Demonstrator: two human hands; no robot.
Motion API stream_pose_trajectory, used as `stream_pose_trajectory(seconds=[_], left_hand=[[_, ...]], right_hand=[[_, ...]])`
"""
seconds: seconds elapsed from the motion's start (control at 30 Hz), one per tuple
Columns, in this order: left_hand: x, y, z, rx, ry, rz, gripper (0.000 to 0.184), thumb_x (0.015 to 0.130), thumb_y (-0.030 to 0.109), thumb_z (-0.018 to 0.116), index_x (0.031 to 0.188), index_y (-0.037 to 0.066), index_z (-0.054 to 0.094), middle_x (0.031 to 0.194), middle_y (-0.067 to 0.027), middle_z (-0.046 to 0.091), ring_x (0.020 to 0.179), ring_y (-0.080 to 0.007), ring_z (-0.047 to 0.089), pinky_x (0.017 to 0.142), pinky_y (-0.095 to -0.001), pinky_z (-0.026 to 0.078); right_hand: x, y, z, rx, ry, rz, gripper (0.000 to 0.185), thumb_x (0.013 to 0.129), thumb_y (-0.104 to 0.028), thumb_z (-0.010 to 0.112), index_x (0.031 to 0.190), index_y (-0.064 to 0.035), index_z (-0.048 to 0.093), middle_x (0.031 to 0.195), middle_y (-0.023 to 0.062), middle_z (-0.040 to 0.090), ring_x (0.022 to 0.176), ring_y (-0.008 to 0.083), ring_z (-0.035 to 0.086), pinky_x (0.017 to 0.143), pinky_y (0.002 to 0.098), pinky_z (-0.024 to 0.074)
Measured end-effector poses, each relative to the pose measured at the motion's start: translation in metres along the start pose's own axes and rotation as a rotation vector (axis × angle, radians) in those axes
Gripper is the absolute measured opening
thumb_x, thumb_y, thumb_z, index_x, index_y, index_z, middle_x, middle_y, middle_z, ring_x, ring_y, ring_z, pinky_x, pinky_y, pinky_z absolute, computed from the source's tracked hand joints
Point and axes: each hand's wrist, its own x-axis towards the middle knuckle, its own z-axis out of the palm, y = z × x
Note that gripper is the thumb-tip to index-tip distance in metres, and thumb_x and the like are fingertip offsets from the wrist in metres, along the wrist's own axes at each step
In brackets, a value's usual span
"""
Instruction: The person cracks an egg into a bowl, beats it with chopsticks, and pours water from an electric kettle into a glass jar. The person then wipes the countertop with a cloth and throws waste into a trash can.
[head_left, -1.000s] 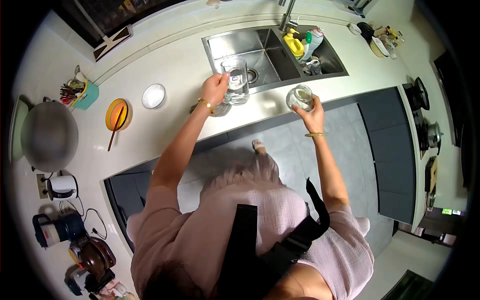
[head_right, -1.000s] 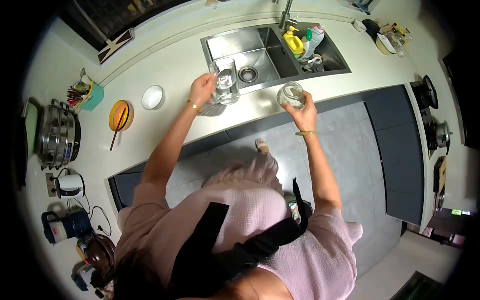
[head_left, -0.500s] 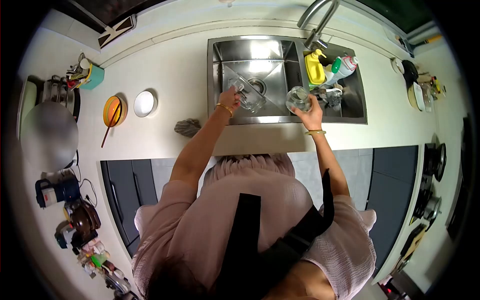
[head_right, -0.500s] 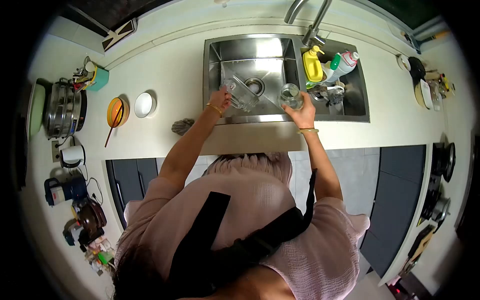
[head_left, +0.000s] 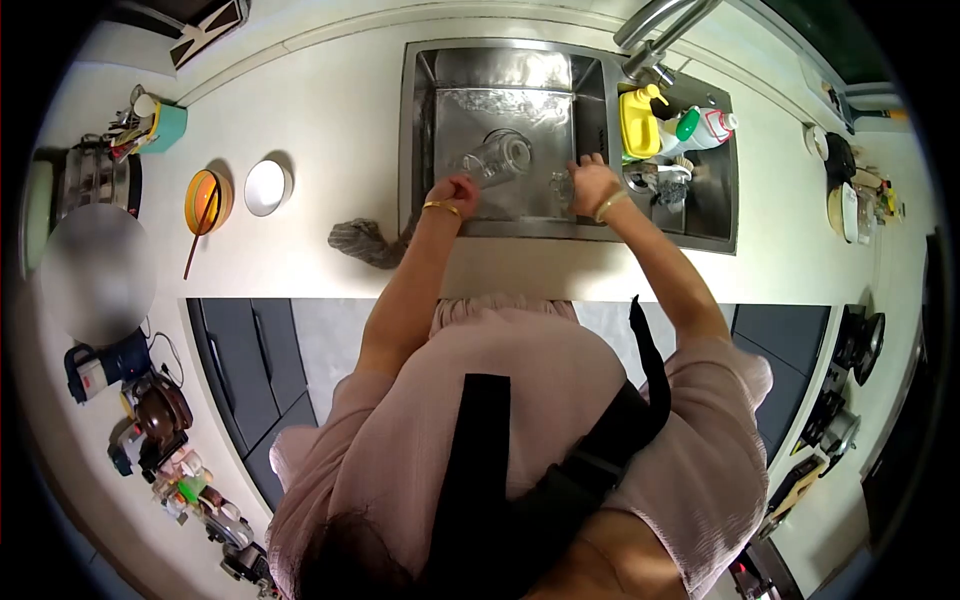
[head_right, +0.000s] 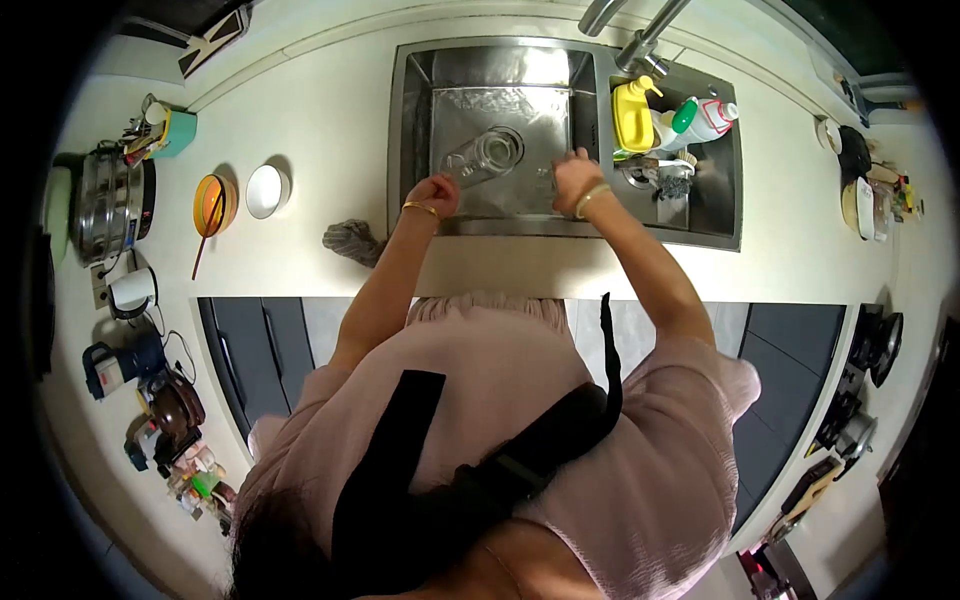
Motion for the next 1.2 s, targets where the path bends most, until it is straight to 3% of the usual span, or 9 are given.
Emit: stream_pose_trajectory(seconds=[0.27,0.43,0.5,0.53,0.6,0.7,0.87,1.1,1.2], left_hand=[[-0.010,-0.011,-0.018,-0.292,-0.213,-0.076,0.016,0.074,-0.006,0.041,0.059,0.000,0.044,0.056,-0.0058,0.046,0.045,-0.0129,0.044,0.036,-0.0192,0.047],[-0.021,-0.024,-0.025,-0.163,-0.145,-0.145,0.022,0.068,-0.007,0.043,0.052,0.007,0.036,0.047,0.0002,0.036,0.039,-0.0097,0.037,0.036,-0.0187,0.040],[0.014,-0.022,-0.051,0.263,-0.544,0.029,0.021,0.065,-0.006,0.049,0.055,0.010,0.039,0.048,0.0013,0.039,0.039,-0.0096,0.039,0.037,-0.0187,0.037],[-0.020,-0.025,-0.032,0.088,-0.322,-0.128,0.019,0.068,-0.002,0.050,0.058,0.011,0.041,0.048,0.0018,0.040,0.039,-0.0093,0.040,0.035,-0.0188,0.036],[-0.042,-0.029,-0.028,0.438,-0.536,0.130,0.017,0.073,0.004,0.049,0.062,0.013,0.041,0.048,0.0029,0.039,0.039,-0.0087,0.040,0.035,-0.0188,0.035],[-0.098,-0.031,-0.020,0.964,-0.610,0.631,0.032,0.084,0.034,0.043,0.059,0.014,0.042,0.049,0.0050,0.039,0.040,-0.0049,0.040,0.035,-0.0200,0.035],[-0.161,0.000,-0.041,1.302,-0.465,1.037,0.038,0.084,0.038,0.042,0.063,0.006,0.046,0.050,0.0005,0.046,0.042,-0.0079,0.047,0.039,-0.0214,0.039],[-0.229,0.090,-0.110,1.362,-0.501,1.522,0.022,0.082,0.026,0.047,0.086,0.006,0.056,0.067,-0.0008,0.053,0.056,-0.0076,0.050,0.047,-0.0221,0.042],[-0.259,0.123,-0.151,1.165,-0.430,1.589,0.018,0.082,0.021,0.050,0.074,0.005,0.054,0.056,-0.0005,0.046,0.050,-0.0067,0.046,0.049,-0.0221,0.042]], right_hand=[[0.040,-0.026,-0.008,-0.607,-0.460,0.067,0.026,0.068,-0.024,0.058,0.089,-0.0097,0.061,0.097,0.0115,0.055,0.095,0.0262,0.047,0.073,0.0302,0.0420],[0.032,-0.008,-0.008,-0.569,-0.176,0.030,0.022,0.066,-0.024,0.059,0.084,-0.0125,0.063,0.093,0.0099,0.056,0.095,0.0223,0.048,0.073,0.0287,0.0414],[0.015,-0.009,-0.041,-0.375,-0.128,-0.020,0.047,0.051,-0.026,0.068,0.094,-0.0089,0.055,0.095,0.0114,0.055,0.098,0.0263,0.047,0.083,0.0332,0.0391],[0.015,0.003,-0.028,-0.198,-0.012,0.029,0.060,0.048,-0.026,0.070,0.101,-0.0059,0.050,0.089,0.0138,0.057,0.095,0.0293,0.049,0.082,0.0365,0.0404],[0.019,0.027,-0.020,0.213,0.053,-0.010,0.064,0.047,-0.027,0.072,0.100,0.0006,0.049,0.083,0.0170,0.058,0.076,0.0312,0.056,0.071,0.0372,0.0449],[0.023,0.054,0.028,1.233,0.194,0.087,0.046,0.059,-0.015,0.071,0.097,-0.0010,0.048,0.077,0.0009,0.053,0.067,0.0116,0.048,0.061,0.0238,0.0392],[-0.002,-0.003,-0.005,2.108,0.229,0.222,0.041,0.068,-0.012,0.061,0.105,-0.0094,0.046,0.096,0.0012,0.054,0.083,0.0153,0.051,0.062,0.0293,0.0412],[0.005,-0.101,-0.036,1.749,0.477,0.150,0.059,0.066,-0.013,0.061,0.118,-0.0114,0.034,0.101,0.0053,0.051,0.092,0.0190,0.048,0.074,0.0345,0.0363],[-0.003,-0.179,-0.062,1.557,0.526,0.127,0.056,0.064,-0.003,0.062,0.114,-0.0081,0.040,0.103,0.0063,0.047,0.089,0.0181,0.049,0.071,0.0277,0.0418]])
